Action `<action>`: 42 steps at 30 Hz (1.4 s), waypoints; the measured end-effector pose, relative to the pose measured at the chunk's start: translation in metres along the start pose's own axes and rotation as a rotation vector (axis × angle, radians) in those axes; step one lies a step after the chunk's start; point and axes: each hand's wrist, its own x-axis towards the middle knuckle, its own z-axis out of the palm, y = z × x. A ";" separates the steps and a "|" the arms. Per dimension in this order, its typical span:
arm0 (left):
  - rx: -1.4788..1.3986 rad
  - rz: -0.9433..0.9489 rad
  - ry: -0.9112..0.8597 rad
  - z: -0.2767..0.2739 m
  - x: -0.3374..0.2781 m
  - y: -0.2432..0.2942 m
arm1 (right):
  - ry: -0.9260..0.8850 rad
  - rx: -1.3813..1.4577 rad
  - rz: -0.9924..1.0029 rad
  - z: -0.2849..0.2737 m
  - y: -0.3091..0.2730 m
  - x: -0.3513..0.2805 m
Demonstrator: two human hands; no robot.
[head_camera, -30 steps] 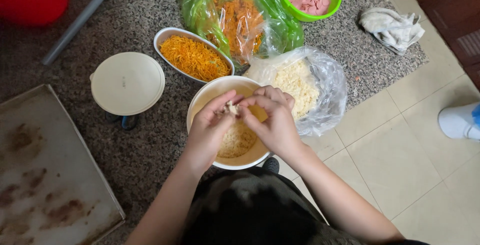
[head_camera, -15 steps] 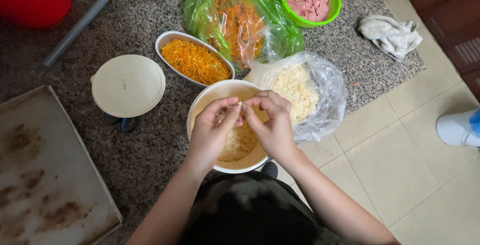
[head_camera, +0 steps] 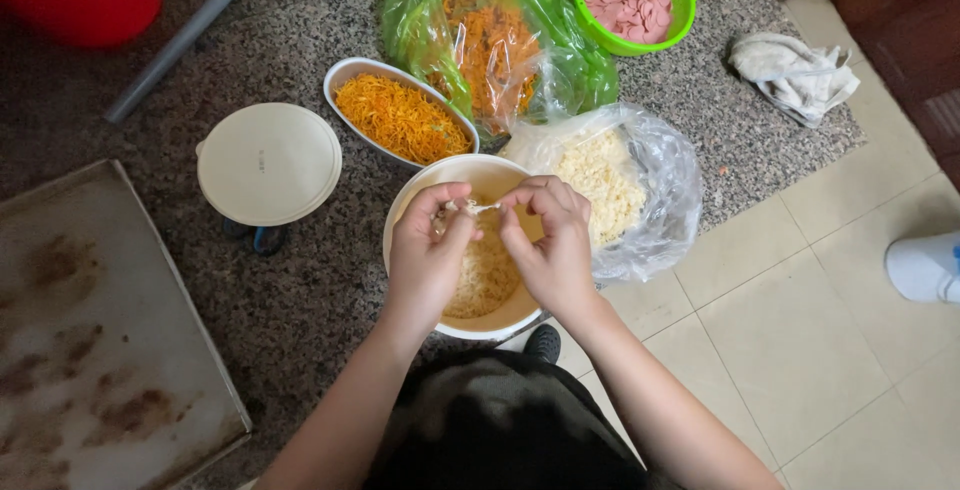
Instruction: Pulling apart and shredding pieces of cheese into a bowl for food preparation.
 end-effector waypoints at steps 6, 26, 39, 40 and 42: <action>0.040 0.025 0.072 -0.001 0.008 -0.017 | 0.036 0.109 -0.004 0.000 0.007 -0.001; 0.363 0.186 0.210 -0.002 0.024 -0.051 | -0.030 -0.009 -0.067 -0.009 0.002 0.005; 0.286 0.003 0.071 0.009 0.003 0.001 | -0.055 -0.106 -0.079 -0.001 -0.003 0.000; 0.292 -0.001 0.037 0.005 0.005 -0.011 | -0.031 -0.119 -0.059 -0.001 0.001 -0.004; 0.279 0.018 0.010 -0.004 0.016 -0.030 | -0.098 -0.193 -0.091 0.003 0.009 -0.002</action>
